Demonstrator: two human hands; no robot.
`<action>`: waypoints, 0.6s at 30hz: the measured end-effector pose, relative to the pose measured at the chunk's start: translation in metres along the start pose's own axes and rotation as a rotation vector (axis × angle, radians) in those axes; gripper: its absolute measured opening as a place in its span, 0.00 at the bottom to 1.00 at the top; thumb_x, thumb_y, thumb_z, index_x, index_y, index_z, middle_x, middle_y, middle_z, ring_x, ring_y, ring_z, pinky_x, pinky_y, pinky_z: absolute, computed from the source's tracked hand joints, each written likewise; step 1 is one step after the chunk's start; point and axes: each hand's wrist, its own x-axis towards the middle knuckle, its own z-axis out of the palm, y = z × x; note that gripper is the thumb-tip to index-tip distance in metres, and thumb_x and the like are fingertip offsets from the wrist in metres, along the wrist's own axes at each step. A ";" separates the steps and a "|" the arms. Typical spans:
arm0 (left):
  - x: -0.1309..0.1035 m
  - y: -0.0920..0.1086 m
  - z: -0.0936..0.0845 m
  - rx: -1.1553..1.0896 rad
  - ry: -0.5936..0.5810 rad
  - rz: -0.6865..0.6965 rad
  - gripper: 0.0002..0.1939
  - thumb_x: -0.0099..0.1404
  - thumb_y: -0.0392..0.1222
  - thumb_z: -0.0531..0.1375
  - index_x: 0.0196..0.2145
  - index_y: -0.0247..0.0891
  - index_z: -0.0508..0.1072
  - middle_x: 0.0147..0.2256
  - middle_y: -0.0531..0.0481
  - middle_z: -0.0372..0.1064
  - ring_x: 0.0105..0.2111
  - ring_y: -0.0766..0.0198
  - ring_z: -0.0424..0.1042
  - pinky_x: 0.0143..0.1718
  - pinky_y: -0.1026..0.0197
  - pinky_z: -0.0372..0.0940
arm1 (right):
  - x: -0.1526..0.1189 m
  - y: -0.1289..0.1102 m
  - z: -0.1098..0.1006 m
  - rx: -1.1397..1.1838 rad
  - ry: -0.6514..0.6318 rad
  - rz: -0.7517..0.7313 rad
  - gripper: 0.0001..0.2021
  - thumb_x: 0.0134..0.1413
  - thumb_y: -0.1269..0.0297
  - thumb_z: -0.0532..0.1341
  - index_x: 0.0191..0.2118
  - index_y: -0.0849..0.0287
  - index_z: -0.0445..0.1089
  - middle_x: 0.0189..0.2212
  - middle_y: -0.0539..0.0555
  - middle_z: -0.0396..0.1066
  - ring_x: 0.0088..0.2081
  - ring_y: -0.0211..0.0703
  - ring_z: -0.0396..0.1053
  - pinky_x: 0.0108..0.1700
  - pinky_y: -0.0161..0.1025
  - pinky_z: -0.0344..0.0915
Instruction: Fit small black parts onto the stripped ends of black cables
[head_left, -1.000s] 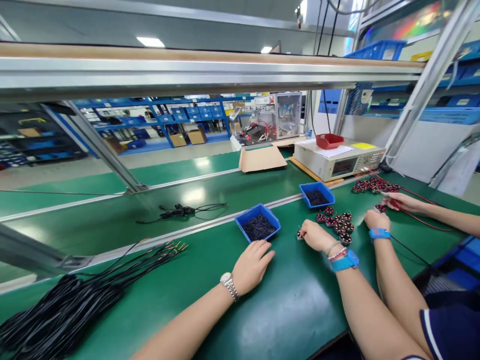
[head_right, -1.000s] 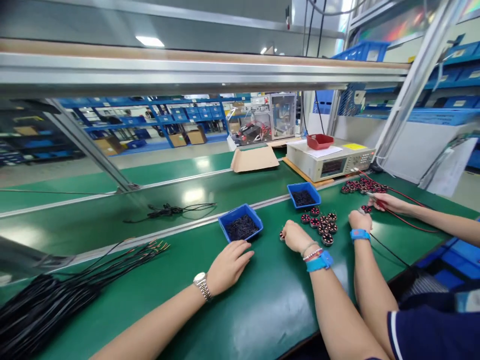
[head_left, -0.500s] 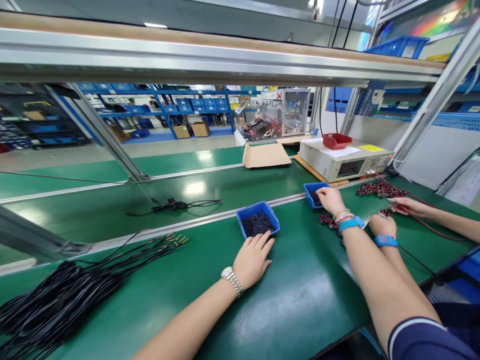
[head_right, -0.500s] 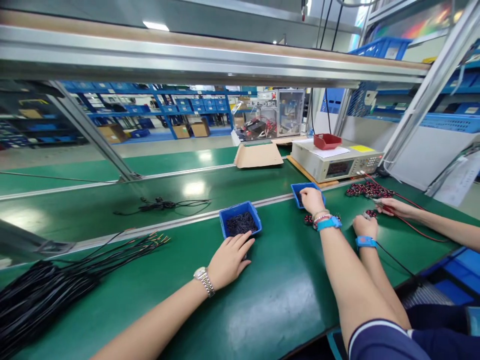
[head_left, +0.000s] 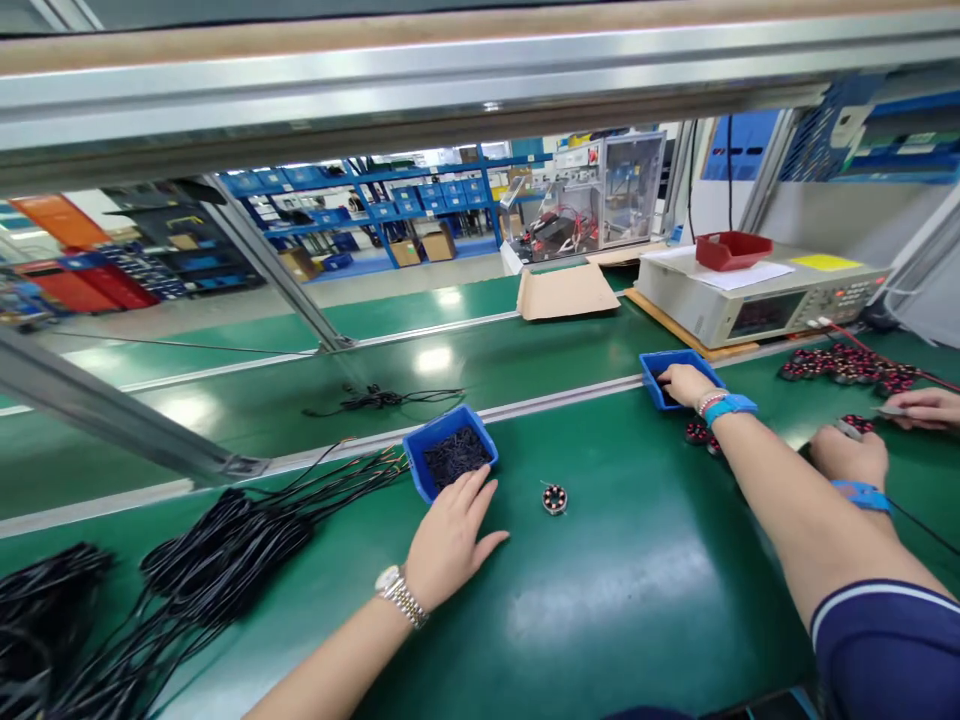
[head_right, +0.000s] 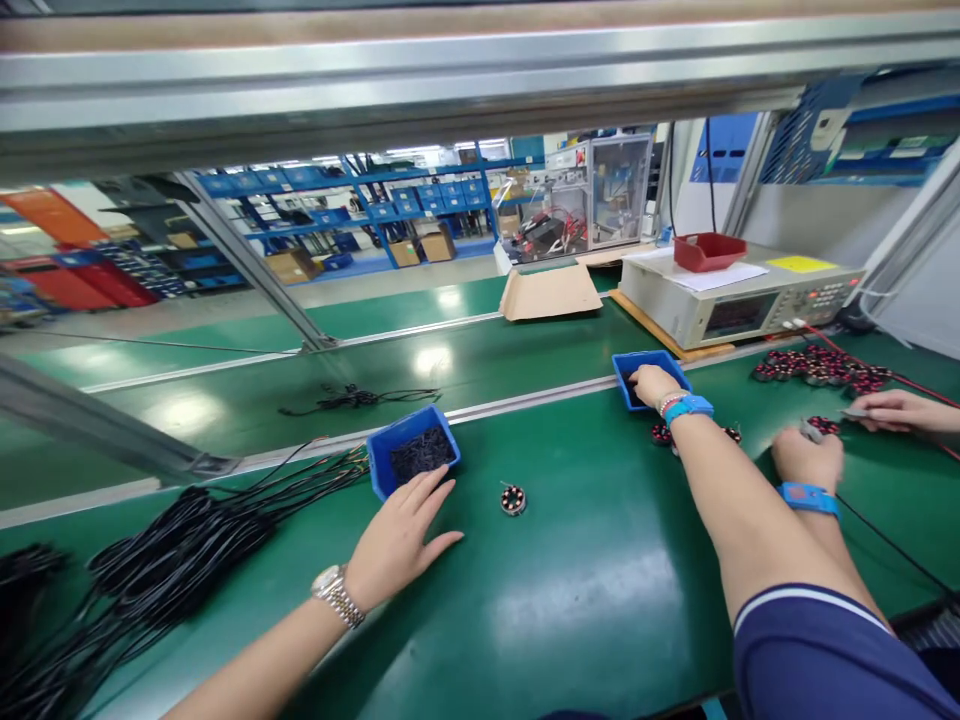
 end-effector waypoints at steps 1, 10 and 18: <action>0.000 0.001 0.002 -0.087 -0.017 0.005 0.25 0.59 0.49 0.54 0.52 0.35 0.60 0.54 0.40 0.56 0.53 0.52 0.56 0.53 0.49 0.54 | 0.000 -0.003 0.002 0.006 -0.011 -0.038 0.15 0.46 0.68 0.57 0.42 0.58 0.72 0.43 0.56 0.70 0.45 0.43 0.66 0.49 0.33 0.57; 0.058 0.026 0.030 -0.760 -0.260 -0.025 0.35 0.49 0.38 0.64 0.54 0.40 0.56 0.49 0.43 0.63 0.40 0.61 0.65 0.39 0.58 0.62 | -0.010 -0.040 0.012 0.021 0.072 -0.031 0.11 0.46 0.66 0.56 0.33 0.56 0.75 0.36 0.54 0.73 0.38 0.43 0.68 0.43 0.35 0.61; 0.047 0.042 0.032 -0.728 -0.180 0.073 0.20 0.49 0.42 0.64 0.41 0.38 0.68 0.38 0.47 0.67 0.38 0.61 0.65 0.42 0.58 0.60 | -0.021 -0.046 0.011 0.114 0.227 0.062 0.10 0.45 0.66 0.55 0.29 0.58 0.73 0.29 0.53 0.73 0.31 0.40 0.68 0.36 0.32 0.61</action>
